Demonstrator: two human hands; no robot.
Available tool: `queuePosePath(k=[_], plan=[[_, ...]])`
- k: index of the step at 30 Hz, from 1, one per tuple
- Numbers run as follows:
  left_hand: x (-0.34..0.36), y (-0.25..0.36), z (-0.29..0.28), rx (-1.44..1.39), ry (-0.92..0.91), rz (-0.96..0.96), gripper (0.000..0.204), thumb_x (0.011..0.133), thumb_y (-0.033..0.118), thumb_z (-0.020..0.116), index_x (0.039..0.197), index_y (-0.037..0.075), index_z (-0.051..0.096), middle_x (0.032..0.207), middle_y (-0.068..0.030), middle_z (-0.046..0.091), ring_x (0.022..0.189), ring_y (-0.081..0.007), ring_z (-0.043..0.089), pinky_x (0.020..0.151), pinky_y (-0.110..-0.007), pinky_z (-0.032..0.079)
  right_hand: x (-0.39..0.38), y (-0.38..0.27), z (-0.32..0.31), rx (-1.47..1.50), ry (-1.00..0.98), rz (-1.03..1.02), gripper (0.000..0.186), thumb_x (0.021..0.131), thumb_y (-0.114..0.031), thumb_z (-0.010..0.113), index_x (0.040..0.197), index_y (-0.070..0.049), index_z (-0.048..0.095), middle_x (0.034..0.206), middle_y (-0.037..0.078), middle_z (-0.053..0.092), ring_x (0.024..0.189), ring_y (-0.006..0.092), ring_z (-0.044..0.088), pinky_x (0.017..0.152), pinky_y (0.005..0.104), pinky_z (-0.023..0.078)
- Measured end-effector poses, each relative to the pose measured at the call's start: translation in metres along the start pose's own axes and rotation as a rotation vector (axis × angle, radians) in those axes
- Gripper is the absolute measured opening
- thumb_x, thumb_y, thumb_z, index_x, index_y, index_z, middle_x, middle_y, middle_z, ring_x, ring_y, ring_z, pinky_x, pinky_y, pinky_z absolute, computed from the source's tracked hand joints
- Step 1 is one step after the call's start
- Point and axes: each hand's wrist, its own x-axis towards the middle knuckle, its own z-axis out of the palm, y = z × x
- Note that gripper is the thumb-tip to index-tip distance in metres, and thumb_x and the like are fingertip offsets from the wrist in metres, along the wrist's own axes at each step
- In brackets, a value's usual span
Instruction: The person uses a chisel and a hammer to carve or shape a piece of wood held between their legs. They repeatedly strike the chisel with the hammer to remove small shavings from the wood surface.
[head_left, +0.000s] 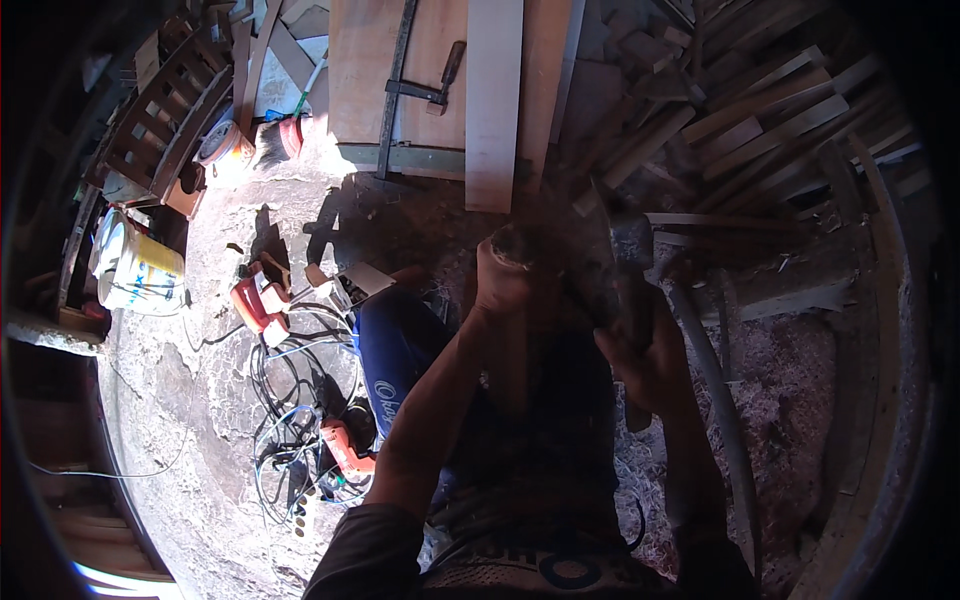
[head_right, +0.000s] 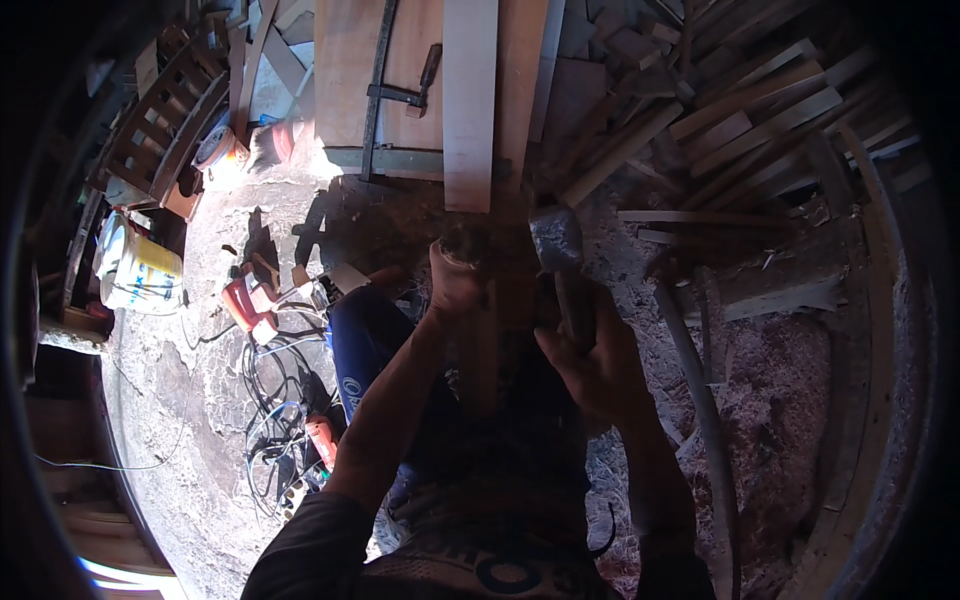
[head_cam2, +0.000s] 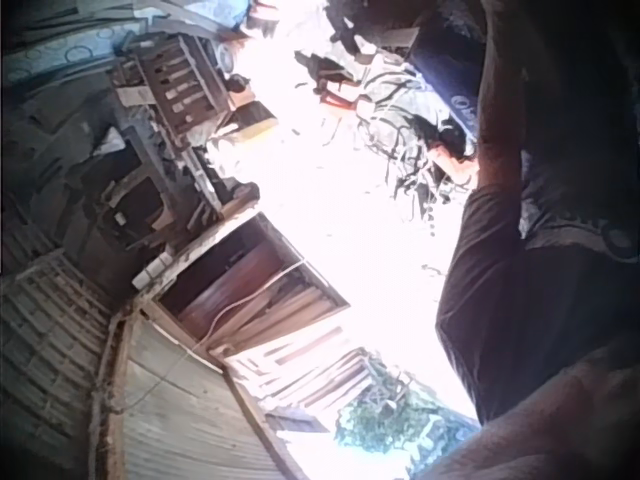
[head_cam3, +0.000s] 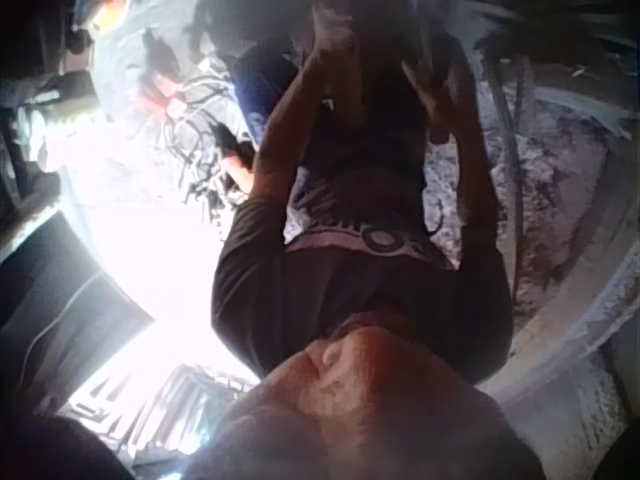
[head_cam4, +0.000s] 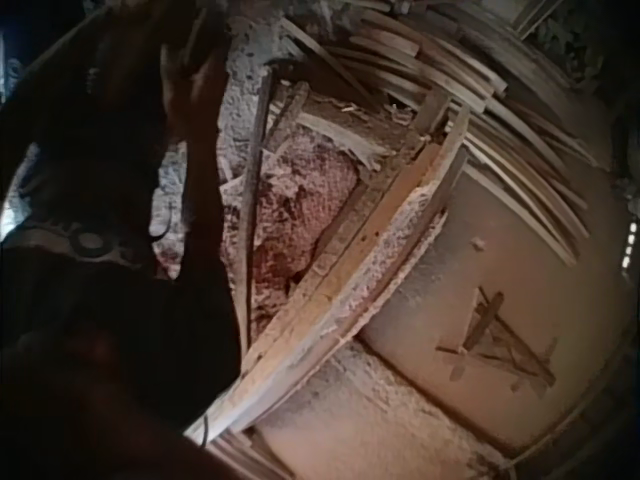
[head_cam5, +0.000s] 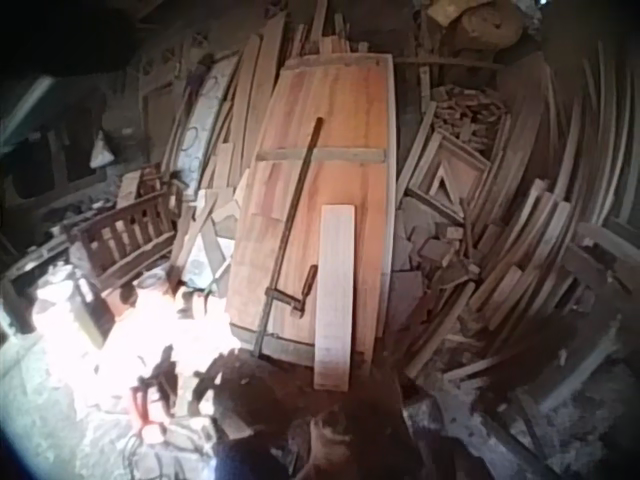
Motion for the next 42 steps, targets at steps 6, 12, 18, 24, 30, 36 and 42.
queuePosePath(k=[6, 12, 18, 24, 30, 36, 42], plan=[[-0.005, -0.025, 0.001, 0.062, 0.002, 0.125, 0.026, 0.074, 0.006, 0.076, 0.098, 0.002, 0.068, 0.095, -0.0034, 0.072, 0.087, -0.0108, 0.066, 0.078, -0.028, 0.053, 0.024, -0.016, 0.011, -0.731, -0.147, -0.292, 0.054, 0.090, -0.012, 0.066, 0.136, -0.001, 0.042, 0.084, 0.019, 0.065, 0.071, 0.0355, 0.069, 0.061, 0.0415, 0.056], [-0.017, -0.035, 0.010, -0.166, 0.139, 0.085, 0.027, 0.075, 0.008, 0.074, 0.101, 0.002, 0.069, 0.094, -0.0033, 0.071, 0.087, -0.0119, 0.066, 0.079, -0.029, 0.053, 0.026, -0.049, 0.003, -0.575, -0.114, -0.360, 0.053, 0.088, -0.012, 0.066, 0.135, -0.001, 0.043, 0.083, 0.018, 0.066, 0.074, 0.0345, 0.070, 0.059, 0.0435, 0.054], [-0.017, -0.016, 0.006, -0.151, 0.019, -0.008, 0.024, 0.078, 0.008, 0.073, 0.100, 0.002, 0.068, 0.092, -0.0035, 0.071, 0.086, -0.0123, 0.066, 0.077, -0.029, 0.054, 0.026, -0.087, 0.007, -0.355, 0.228, -0.500, 0.057, 0.084, -0.009, 0.069, 0.134, 0.002, 0.043, 0.077, 0.013, 0.065, 0.069, 0.0360, 0.068, 0.064, 0.0463, 0.054], [-0.016, -0.024, -0.003, -0.220, -0.090, 0.096, 0.026, 0.085, 0.007, 0.065, 0.111, 0.002, 0.064, 0.106, -0.0041, 0.068, 0.092, -0.0126, 0.065, 0.077, -0.029, 0.054, 0.026, -0.008, 0.021, -0.739, -0.238, -0.153, 0.055, 0.083, -0.003, 0.061, 0.135, -0.003, 0.043, 0.098, 0.028, 0.064, 0.088, 0.0429, 0.066, 0.075, 0.0488, 0.054], [-0.015, -0.039, -0.024, -0.233, -0.386, -0.131, 0.026, 0.087, 0.008, 0.060, 0.113, 0.002, 0.062, 0.104, -0.0041, 0.068, 0.095, -0.0114, 0.064, 0.078, -0.029, 0.053, 0.082, 0.026, 0.063, -0.199, -0.036, -0.260, 0.052, 0.084, -0.005, 0.066, 0.132, -0.003, 0.047, 0.104, 0.021, 0.065, 0.096, 0.0325, 0.067, 0.083, 0.0405, 0.055], [-0.069, -0.029, -0.020, -0.107, -0.250, -0.038, 0.027, 0.086, 0.011, 0.063, 0.112, 0.004, 0.061, 0.101, -0.0058, 0.068, 0.089, -0.0188, 0.068, 0.076, -0.032, 0.054, 0.040, 0.011, 0.084, 0.315, -0.159, 0.018, 0.039, 0.085, -0.006, 0.068, 0.122, -0.004, 0.053, 0.102, 0.010, 0.064, 0.092, 0.0211, 0.065, 0.081, 0.0363, 0.053], [-0.151, -0.024, -0.005, -0.092, -0.466, -0.185, 0.029, 0.085, 0.023, 0.070, 0.110, 0.010, 0.063, 0.115, -0.0109, 0.060, 0.115, -0.0277, 0.060, 0.096, -0.038, 0.048, -0.070, 0.027, 0.095, 0.207, -0.093, 0.051, 0.023, 0.086, -0.007, 0.069, 0.107, -0.006, 0.059, 0.097, 0.007, 0.067, 0.089, 0.0177, 0.066, 0.078, 0.0325, 0.052]])
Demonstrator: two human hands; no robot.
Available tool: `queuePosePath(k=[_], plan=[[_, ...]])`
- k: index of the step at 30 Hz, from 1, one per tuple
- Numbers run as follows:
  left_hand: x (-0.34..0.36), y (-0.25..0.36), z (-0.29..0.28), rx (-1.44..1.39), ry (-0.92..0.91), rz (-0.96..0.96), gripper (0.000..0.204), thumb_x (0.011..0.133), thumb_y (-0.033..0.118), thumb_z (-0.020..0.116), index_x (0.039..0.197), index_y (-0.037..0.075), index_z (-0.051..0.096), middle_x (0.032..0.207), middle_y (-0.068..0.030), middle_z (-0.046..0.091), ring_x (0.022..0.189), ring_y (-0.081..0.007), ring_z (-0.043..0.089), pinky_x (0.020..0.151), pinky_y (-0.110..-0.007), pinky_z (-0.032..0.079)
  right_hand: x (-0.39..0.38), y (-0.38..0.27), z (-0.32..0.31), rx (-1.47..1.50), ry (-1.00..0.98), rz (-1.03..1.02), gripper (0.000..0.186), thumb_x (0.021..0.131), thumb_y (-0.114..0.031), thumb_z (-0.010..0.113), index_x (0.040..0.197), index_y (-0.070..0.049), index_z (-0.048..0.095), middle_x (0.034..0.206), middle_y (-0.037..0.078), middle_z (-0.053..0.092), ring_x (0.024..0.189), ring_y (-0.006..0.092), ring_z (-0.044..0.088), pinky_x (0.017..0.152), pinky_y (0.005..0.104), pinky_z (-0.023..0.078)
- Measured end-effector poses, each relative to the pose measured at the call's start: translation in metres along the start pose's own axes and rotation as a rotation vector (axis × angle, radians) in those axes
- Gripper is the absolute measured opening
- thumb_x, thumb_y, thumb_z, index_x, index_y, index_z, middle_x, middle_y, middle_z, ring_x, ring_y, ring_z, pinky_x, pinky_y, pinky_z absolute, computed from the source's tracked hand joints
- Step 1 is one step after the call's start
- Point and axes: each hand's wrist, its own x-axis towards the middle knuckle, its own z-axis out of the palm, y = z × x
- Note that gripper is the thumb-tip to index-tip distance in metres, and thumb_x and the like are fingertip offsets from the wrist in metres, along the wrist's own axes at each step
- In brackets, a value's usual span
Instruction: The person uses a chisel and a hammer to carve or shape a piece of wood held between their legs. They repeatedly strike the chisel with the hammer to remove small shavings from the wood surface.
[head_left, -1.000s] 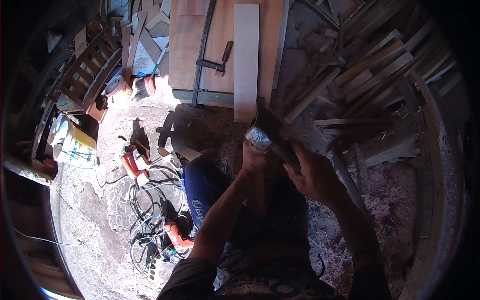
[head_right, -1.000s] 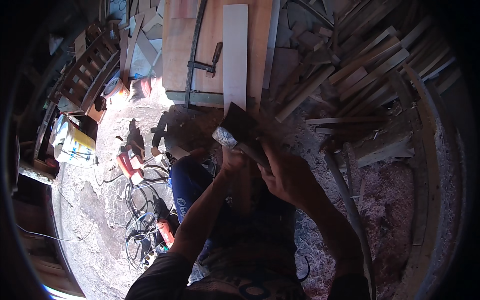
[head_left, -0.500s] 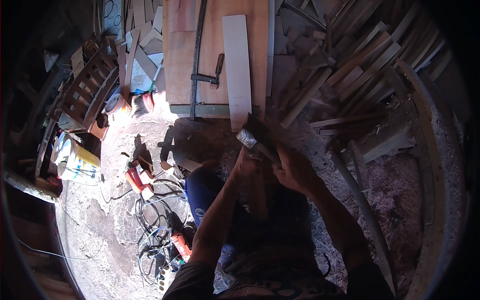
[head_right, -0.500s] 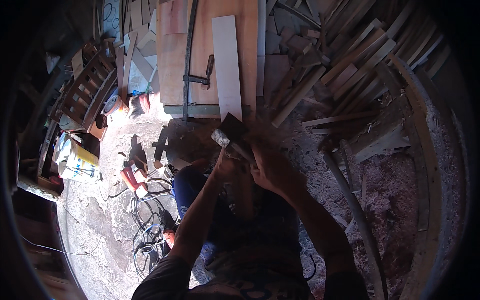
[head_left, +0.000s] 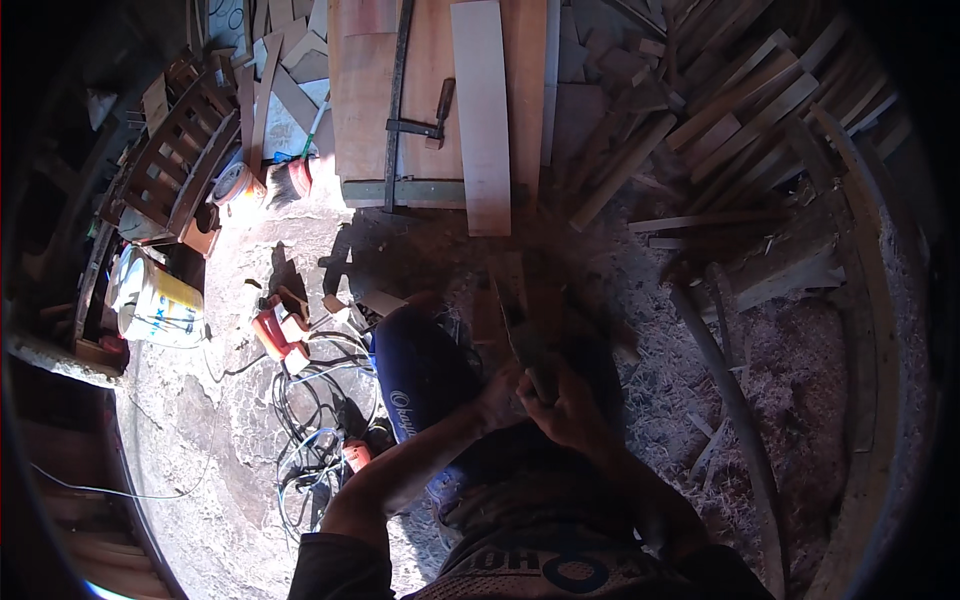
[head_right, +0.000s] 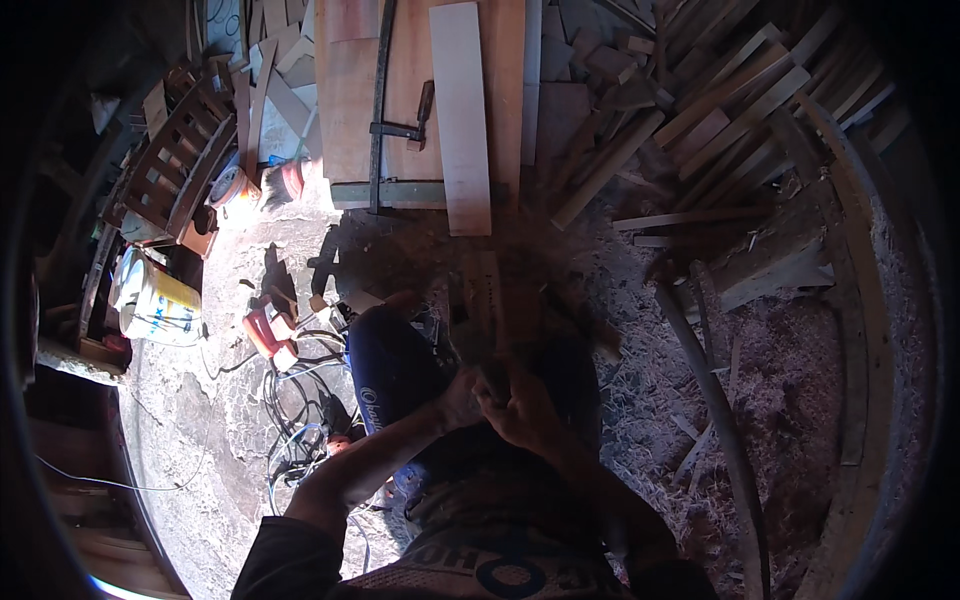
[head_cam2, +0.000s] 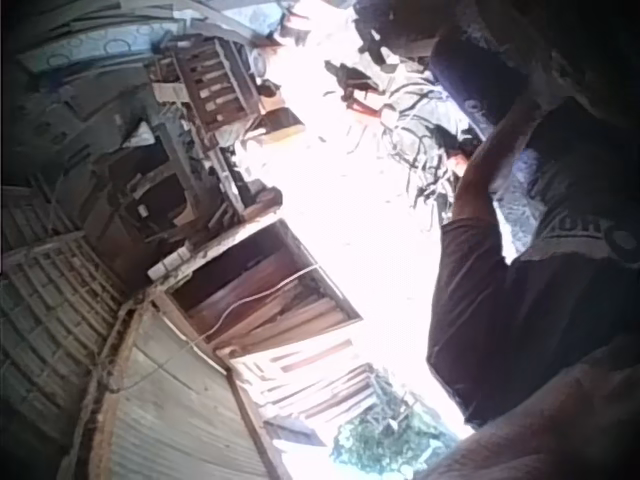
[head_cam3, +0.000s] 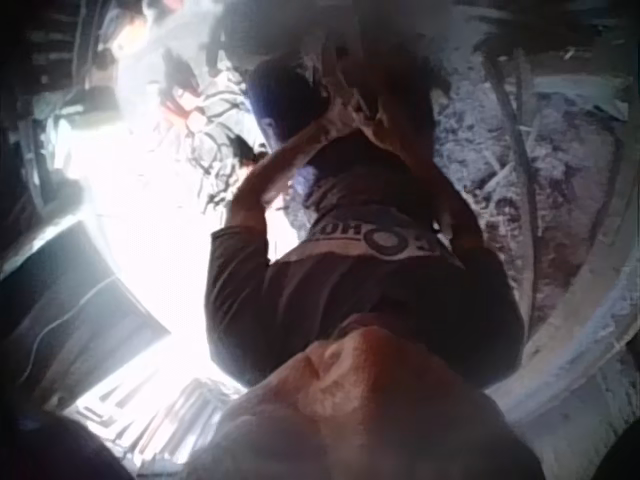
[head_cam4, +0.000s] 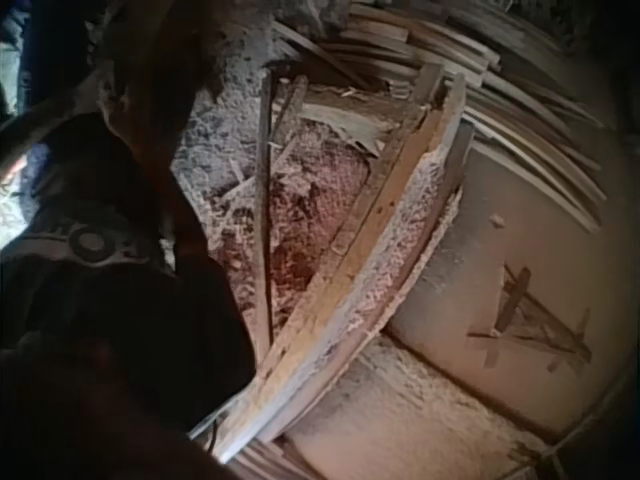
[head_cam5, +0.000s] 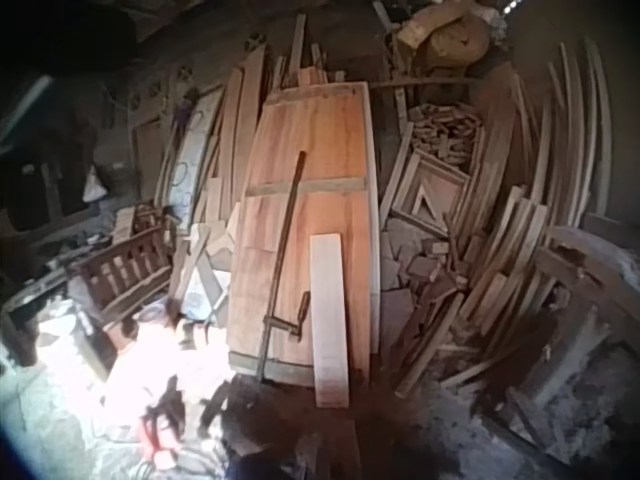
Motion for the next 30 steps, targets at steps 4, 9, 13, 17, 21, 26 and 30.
queuePosePath(k=[4, 9, 13, 17, 21, 26, 30], plan=[[-0.004, 0.010, -0.005, 0.213, -0.242, 0.078, 0.033, 0.082, 0.024, 0.072, 0.111, 0.013, 0.062, 0.117, -0.0079, 0.059, 0.119, -0.0274, 0.053, 0.101, -0.040, 0.042, -0.019, 0.009, -0.001, -0.011, -0.007, 0.028, 0.027, 0.088, -0.004, 0.066, 0.112, -0.005, 0.054, 0.095, 0.007, 0.065, 0.088, 0.0125, 0.064, 0.074, 0.0297, 0.053], [-0.001, -0.017, 0.003, 0.160, -0.381, -0.058, 0.032, 0.092, 0.022, 0.062, 0.120, 0.008, 0.058, 0.106, -0.0007, 0.061, 0.094, -0.0141, 0.061, 0.080, -0.030, 0.051, -0.015, -0.001, -0.008, 0.179, 0.188, 0.056, 0.028, 0.087, 0.000, 0.066, 0.111, -0.006, 0.053, 0.096, 0.007, 0.064, 0.095, 0.0163, 0.063, 0.075, 0.0292, 0.054], [-0.005, -0.080, 0.004, 0.707, -0.517, 0.215, 0.017, 0.086, 0.028, 0.062, 0.098, 0.017, 0.064, 0.108, -0.0050, 0.062, 0.109, -0.0258, 0.058, 0.095, -0.042, 0.046, -0.012, 0.002, -0.011, 0.483, 0.314, 0.074, 0.039, 0.083, 0.009, 0.064, 0.115, -0.008, 0.049, 0.096, 0.007, 0.063, 0.100, 0.0187, 0.062, 0.076, 0.0285, 0.054], [-0.001, -0.094, 0.011, 1.039, -0.676, 0.325, 0.011, 0.082, 0.029, 0.062, 0.087, 0.019, 0.063, 0.102, -0.0037, 0.062, 0.108, -0.0243, 0.058, 0.097, -0.042, 0.045, -0.010, -0.005, -0.018, 0.409, 0.327, -0.063, 0.040, 0.082, 0.012, 0.063, 0.114, -0.008, 0.050, 0.095, 0.007, 0.063, 0.101, 0.0179, 0.062, 0.082, 0.0313, 0.054], [-0.006, -0.105, 0.001, 1.005, -0.550, 0.479, 0.012, 0.079, 0.028, 0.065, 0.087, 0.020, 0.063, 0.094, -0.0015, 0.062, 0.101, -0.0226, 0.060, 0.094, -0.041, 0.046, -0.017, -0.015, -0.013, 0.452, 0.324, -0.030, 0.041, 0.081, 0.011, 0.064, 0.114, -0.008, 0.050, 0.093, 0.007, 0.064, 0.098, 0.0184, 0.063, 0.093, 0.0354, 0.051], [0.052, -0.003, -0.033, 0.979, -0.541, 0.667, 0.018, 0.070, 0.024, 0.070, 0.084, 0.019, 0.060, 0.088, 0.0012, 0.060, 0.089, -0.0224, 0.062, 0.088, -0.040, 0.048, -0.032, -0.006, -0.038, 0.259, 0.371, -0.192, 0.039, 0.084, 0.010, 0.064, 0.115, -0.009, 0.050, 0.093, 0.005, 0.066, 0.097, 0.0172, 0.065, 0.103, 0.0427, 0.045], [0.163, 0.076, -0.161, 1.109, 0.641, 0.653, 0.010, 0.074, 0.012, 0.072, 0.079, 0.010, 0.065, 0.076, -0.0023, 0.063, 0.072, -0.0205, 0.064, 0.071, -0.036, 0.051, -0.035, 0.003, -0.053, 0.228, 0.452, -0.274, 0.040, 0.083, 0.011, 0.064, 0.115, -0.010, 0.052, 0.094, 0.006, 0.067, 0.095, 0.0172, 0.066, 0.102, 0.0425, 0.047]])
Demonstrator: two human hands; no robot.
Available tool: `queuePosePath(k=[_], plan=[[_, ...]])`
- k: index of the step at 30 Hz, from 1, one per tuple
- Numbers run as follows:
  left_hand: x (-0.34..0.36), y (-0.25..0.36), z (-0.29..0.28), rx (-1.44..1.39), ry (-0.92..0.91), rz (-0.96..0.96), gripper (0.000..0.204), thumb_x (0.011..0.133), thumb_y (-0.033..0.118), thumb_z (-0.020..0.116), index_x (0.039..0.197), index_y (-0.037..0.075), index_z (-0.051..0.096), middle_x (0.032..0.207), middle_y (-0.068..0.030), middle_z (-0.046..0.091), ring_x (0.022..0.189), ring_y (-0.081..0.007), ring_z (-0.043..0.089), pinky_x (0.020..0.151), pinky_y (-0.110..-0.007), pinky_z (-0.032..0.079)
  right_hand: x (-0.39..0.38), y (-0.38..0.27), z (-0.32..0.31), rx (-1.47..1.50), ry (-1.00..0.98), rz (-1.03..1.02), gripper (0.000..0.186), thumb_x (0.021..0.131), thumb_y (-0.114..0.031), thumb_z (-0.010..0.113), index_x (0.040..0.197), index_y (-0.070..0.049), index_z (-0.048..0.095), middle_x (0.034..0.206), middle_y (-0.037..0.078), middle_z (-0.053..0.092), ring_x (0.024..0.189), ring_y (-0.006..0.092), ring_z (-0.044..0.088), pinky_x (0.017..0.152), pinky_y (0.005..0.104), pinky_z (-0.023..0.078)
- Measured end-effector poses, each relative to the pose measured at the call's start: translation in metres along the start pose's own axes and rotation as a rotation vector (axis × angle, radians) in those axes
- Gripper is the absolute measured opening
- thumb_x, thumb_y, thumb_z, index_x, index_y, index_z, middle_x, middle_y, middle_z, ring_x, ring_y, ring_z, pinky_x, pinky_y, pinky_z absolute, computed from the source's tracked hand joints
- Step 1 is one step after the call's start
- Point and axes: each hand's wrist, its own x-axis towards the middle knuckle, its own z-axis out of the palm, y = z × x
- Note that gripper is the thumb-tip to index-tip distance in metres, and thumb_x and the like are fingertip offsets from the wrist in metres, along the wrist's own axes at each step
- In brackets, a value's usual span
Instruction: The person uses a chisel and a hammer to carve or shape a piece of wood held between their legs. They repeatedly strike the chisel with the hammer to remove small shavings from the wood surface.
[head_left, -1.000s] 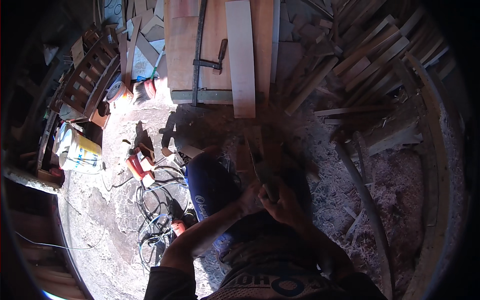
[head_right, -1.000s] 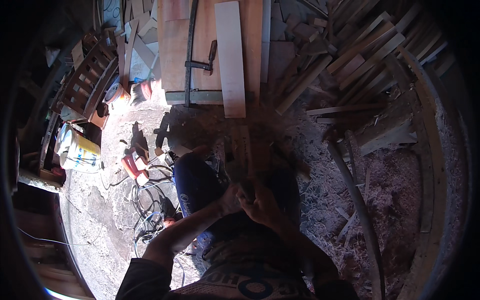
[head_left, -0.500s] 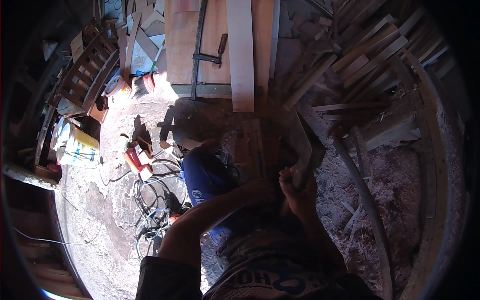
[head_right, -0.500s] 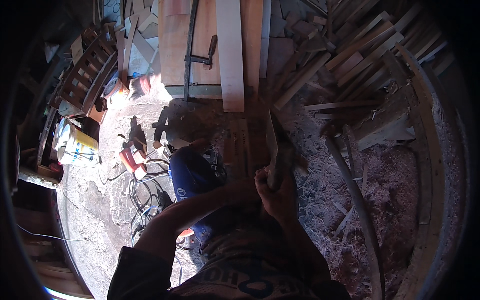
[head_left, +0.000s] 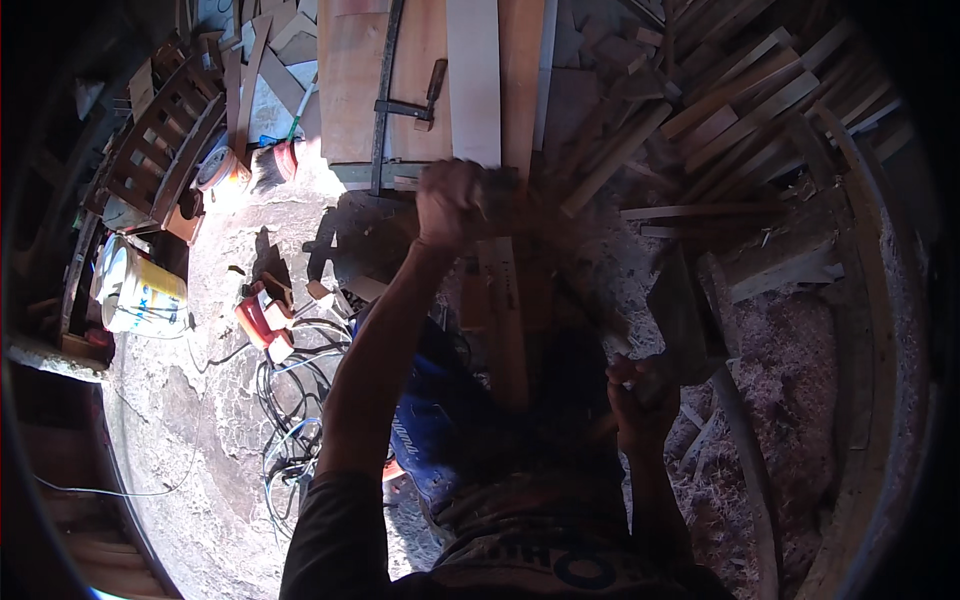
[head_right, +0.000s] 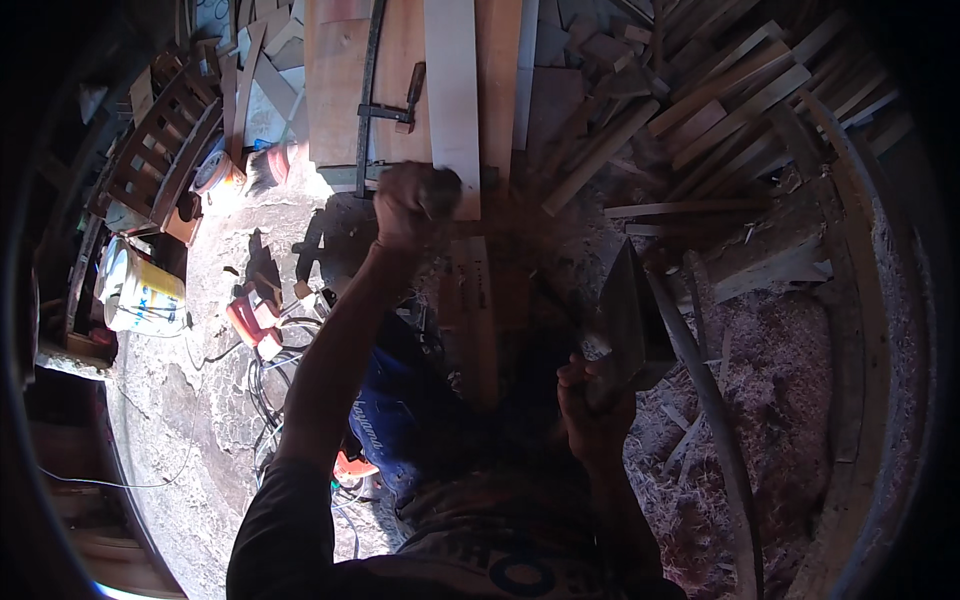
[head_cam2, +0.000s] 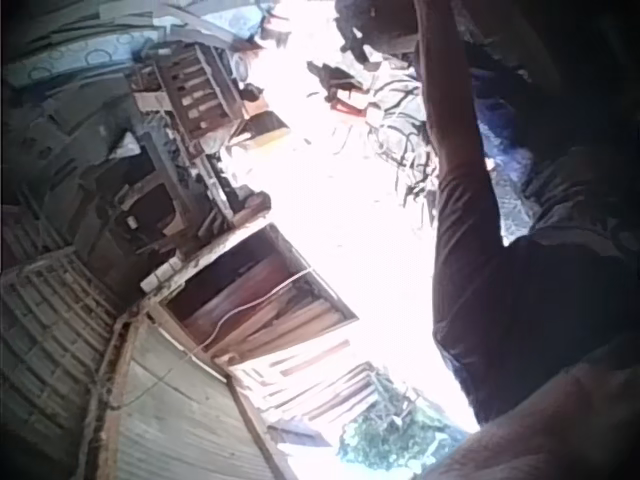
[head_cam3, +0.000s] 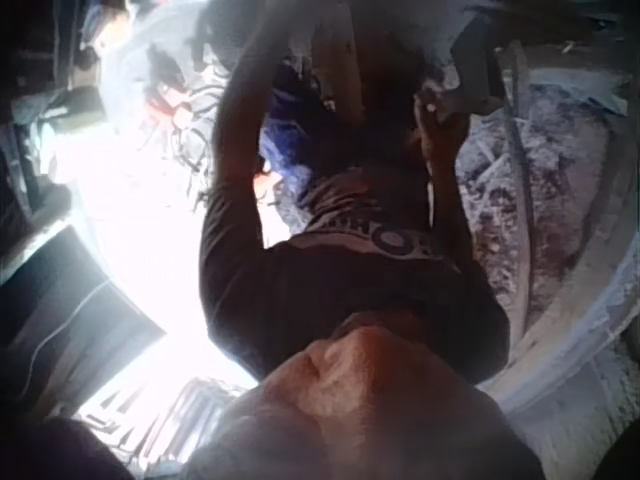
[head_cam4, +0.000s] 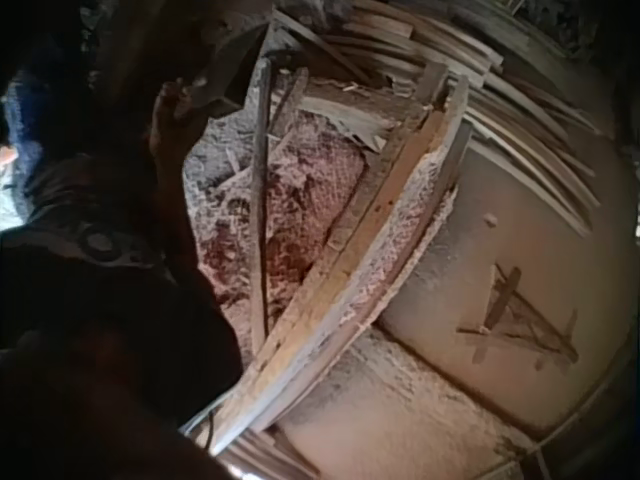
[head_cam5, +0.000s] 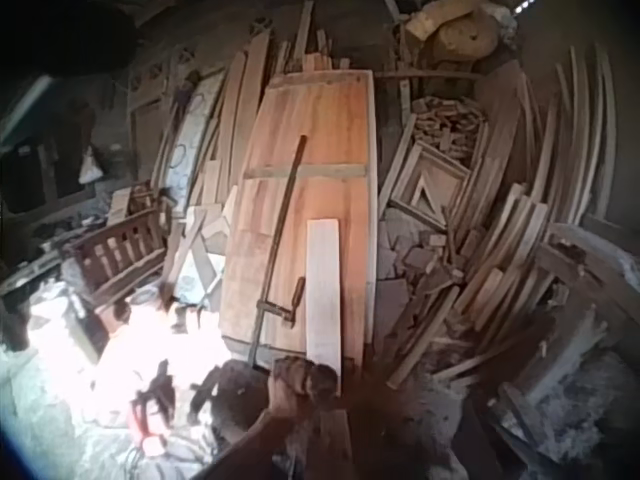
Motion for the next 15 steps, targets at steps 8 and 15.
queuePosePath(k=[8, 15], plan=[[0.039, 0.054, 0.002, -0.702, 0.333, -0.496, 0.017, 0.087, 0.007, 0.073, 0.098, 0.003, 0.060, 0.079, 0.0005, 0.061, 0.067, -0.0094, 0.056, 0.062, -0.026, 0.047, 0.008, -0.001, 0.002, 0.117, 0.070, 0.360, 0.041, 0.081, 0.009, 0.066, 0.114, -0.008, 0.050, 0.088, 0.010, 0.066, 0.063, 0.0121, 0.062, 0.050, 0.0230, 0.051], [-0.025, 0.092, 0.017, -0.987, -0.058, -0.833, 0.007, 0.084, 0.006, 0.071, 0.089, 0.003, 0.068, 0.079, 0.0025, 0.064, 0.068, -0.0051, 0.057, 0.058, -0.025, 0.047, -0.010, 0.023, -0.010, 0.103, 0.033, 0.577, 0.040, 0.081, 0.006, 0.068, 0.113, -0.004, 0.048, 0.075, 0.006, 0.061, 0.047, 0.0113, 0.055, 0.042, 0.0236, 0.044]])
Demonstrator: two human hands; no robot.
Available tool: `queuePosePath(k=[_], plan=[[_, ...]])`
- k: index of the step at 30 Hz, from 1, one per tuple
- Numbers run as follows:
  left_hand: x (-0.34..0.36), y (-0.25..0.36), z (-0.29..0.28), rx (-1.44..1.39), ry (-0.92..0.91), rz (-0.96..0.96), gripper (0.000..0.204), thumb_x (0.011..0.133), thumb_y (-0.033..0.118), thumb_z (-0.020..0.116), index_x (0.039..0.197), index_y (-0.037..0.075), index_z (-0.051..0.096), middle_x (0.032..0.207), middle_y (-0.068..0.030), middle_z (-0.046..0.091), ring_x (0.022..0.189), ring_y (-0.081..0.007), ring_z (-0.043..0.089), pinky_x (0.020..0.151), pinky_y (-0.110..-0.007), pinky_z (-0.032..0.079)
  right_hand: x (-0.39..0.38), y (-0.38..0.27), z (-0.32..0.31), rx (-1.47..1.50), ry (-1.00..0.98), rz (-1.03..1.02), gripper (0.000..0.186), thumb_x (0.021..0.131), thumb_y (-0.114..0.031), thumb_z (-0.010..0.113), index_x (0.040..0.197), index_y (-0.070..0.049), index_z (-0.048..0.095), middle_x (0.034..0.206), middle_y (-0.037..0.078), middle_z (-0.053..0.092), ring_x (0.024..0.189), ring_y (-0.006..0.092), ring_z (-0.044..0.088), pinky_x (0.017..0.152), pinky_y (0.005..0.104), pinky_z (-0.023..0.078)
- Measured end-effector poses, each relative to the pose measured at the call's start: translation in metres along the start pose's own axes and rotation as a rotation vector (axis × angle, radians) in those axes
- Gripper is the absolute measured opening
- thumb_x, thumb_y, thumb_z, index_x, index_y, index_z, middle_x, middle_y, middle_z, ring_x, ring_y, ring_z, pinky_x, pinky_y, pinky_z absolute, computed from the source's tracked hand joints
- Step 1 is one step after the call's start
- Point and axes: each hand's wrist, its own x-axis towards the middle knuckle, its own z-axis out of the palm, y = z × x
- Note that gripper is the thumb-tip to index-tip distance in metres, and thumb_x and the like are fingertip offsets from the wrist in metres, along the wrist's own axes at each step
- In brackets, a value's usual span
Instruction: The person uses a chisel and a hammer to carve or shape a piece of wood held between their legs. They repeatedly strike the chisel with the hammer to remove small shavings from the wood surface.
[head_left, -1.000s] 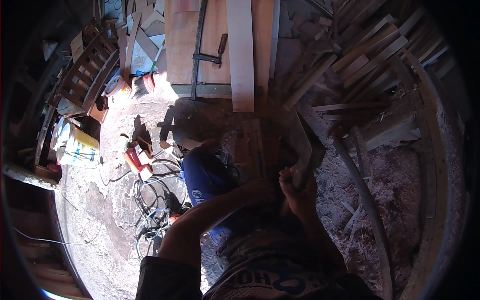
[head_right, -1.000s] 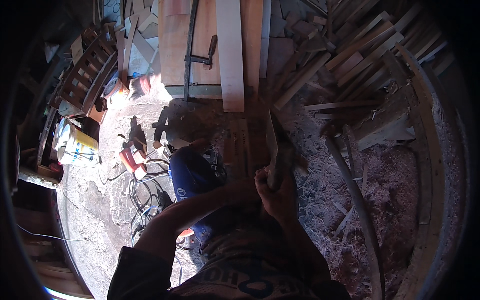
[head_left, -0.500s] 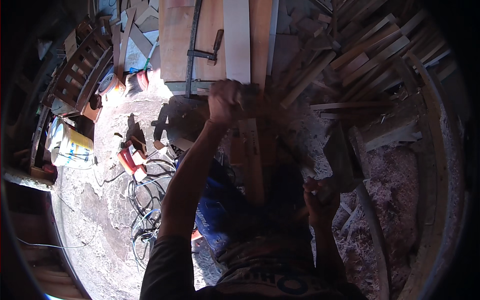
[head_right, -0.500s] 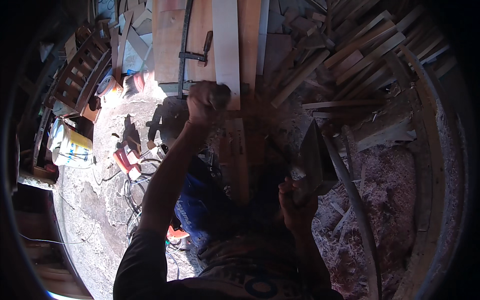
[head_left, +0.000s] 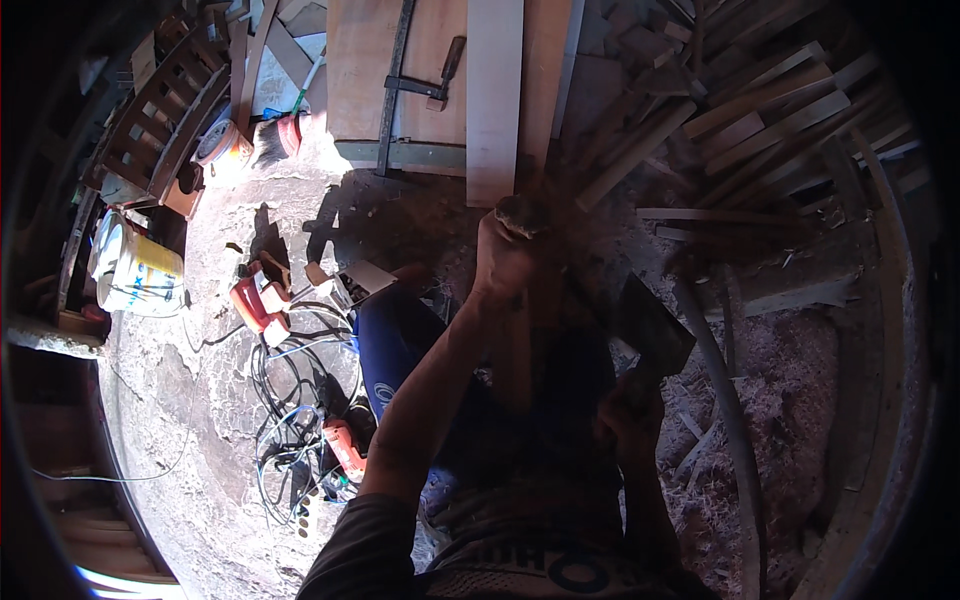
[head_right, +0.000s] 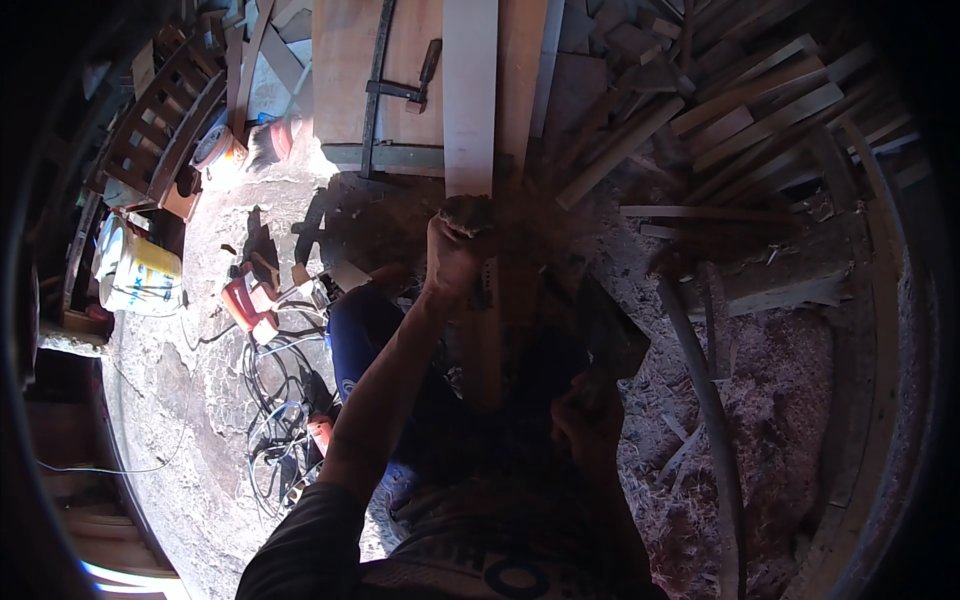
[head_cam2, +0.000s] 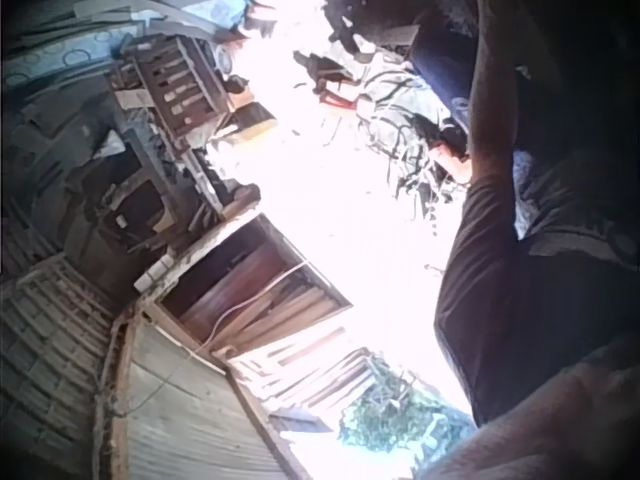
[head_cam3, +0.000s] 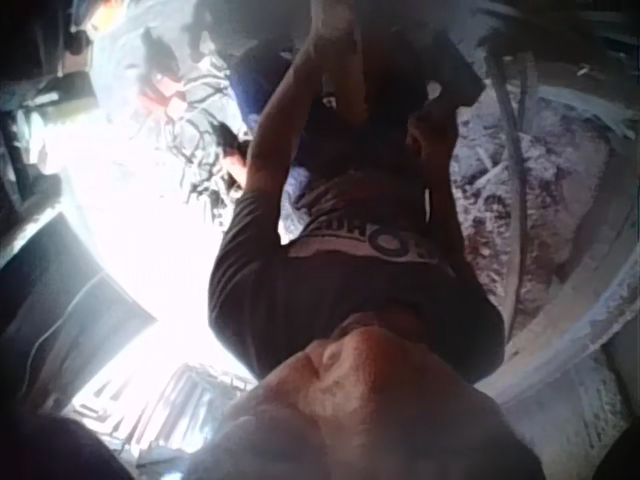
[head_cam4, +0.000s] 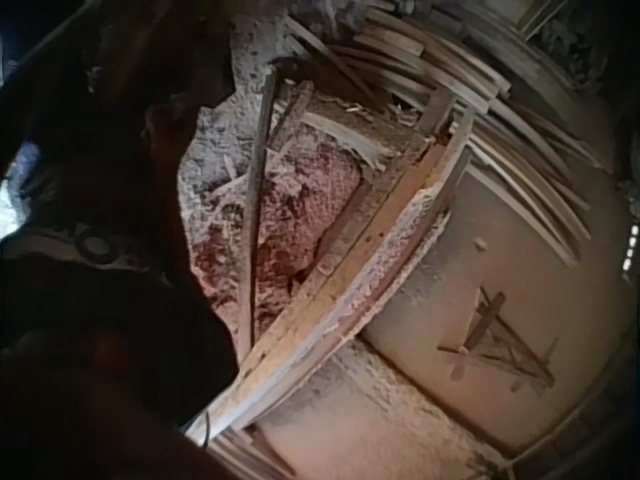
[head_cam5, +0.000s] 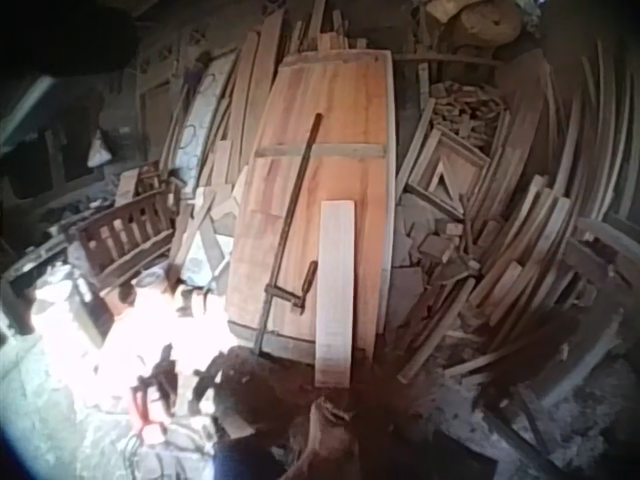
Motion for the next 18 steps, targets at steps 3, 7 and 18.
queuePosePath(k=[3, 7, 18], plan=[[-0.002, -0.021, -0.008, 0.051, 0.072, 0.053, 0.005, 0.083, 0.006, 0.072, 0.086, 0.003, 0.069, 0.076, 0.0023, 0.064, 0.067, -0.0055, 0.058, 0.056, -0.025, 0.046, 0.003, -0.002, 0.006, 0.018, -0.006, 0.049, 0.039, 0.082, 0.006, 0.068, 0.114, -0.004, 0.048, 0.072, 0.005, 0.059, 0.047, 0.0115, 0.055, 0.041, 0.0241, 0.043], [-0.001, -0.035, -0.015, 0.059, 0.126, 0.086, 0.005, 0.083, 0.007, 0.073, 0.085, 0.002, 0.071, 0.074, 0.0023, 0.065, 0.064, -0.0055, 0.057, 0.054, -0.025, 0.044, 0.007, -0.004, 0.009, -0.012, -0.017, 0.078, 0.039, 0.083, 0.006, 0.069, 0.114, -0.003, 0.048, 0.072, 0.004, 0.058, 0.048, 0.0118, 0.055, 0.041, 0.0247, 0.043], [-0.001, -0.046, -0.020, 0.049, 0.316, -0.002, 0.007, 0.085, 0.009, 0.070, 0.084, 0.002, 0.070, 0.071, 0.0040, 0.063, 0.063, -0.0040, 0.055, 0.055, -0.025, 0.044, 0.011, 0.002, 0.009, -0.026, 0.025, 0.093, 0.038, 0.081, 0.006, 0.067, 0.115, -0.003, 0.051, 0.072, 0.004, 0.058, 0.046, 0.0135, 0.056, 0.041, 0.0264, 0.045]])
